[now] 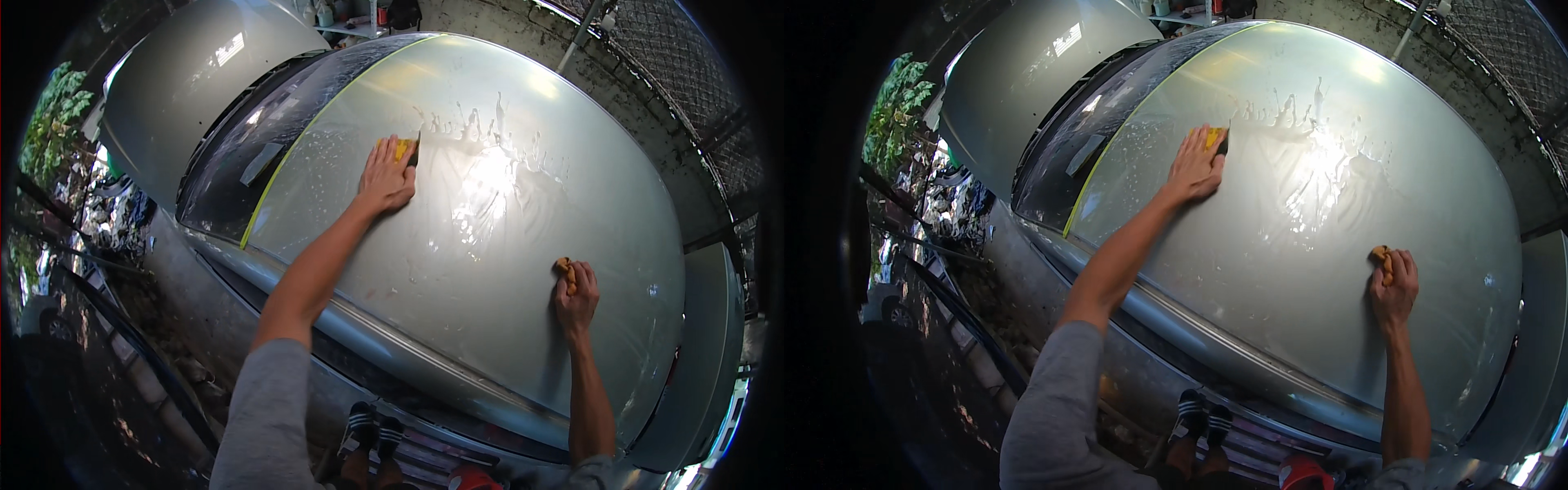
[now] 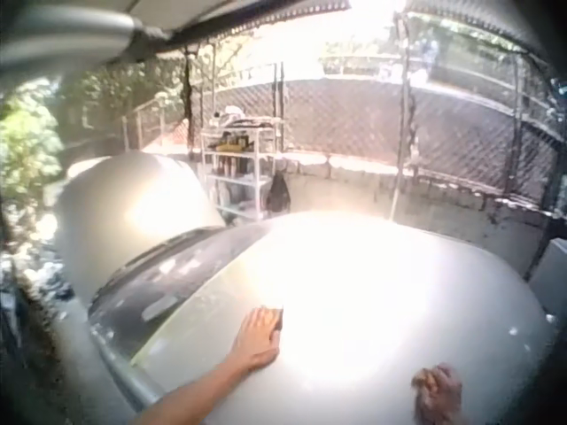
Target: Sand the car roof paint using wet sandpaper and a sponge.
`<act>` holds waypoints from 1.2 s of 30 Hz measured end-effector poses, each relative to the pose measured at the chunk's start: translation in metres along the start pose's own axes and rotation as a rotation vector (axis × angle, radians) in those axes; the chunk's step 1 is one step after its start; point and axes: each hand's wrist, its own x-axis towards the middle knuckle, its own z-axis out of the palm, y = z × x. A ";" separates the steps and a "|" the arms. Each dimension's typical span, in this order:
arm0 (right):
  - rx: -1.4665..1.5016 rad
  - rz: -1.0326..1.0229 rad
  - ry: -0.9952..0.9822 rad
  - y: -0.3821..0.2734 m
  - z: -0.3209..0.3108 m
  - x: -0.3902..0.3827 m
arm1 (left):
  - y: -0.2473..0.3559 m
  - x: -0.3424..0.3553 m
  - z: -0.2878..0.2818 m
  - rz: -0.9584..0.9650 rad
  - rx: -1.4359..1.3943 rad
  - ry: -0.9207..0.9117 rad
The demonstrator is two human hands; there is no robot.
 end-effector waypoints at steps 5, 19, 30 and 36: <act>0.504 0.032 -0.162 -0.121 0.026 0.084 | 0.064 -0.082 0.026 -0.014 -0.045 0.092; 0.099 -0.142 -0.279 -0.104 0.089 0.127 | -0.052 0.000 -0.016 0.043 -0.081 -0.045; 0.110 -0.141 -0.314 -0.108 0.094 0.132 | -0.192 0.009 -0.019 -0.112 -0.119 0.047; 0.065 -0.098 -0.315 -0.083 0.087 0.127 | -0.178 -0.025 -0.024 -0.036 -0.152 -0.161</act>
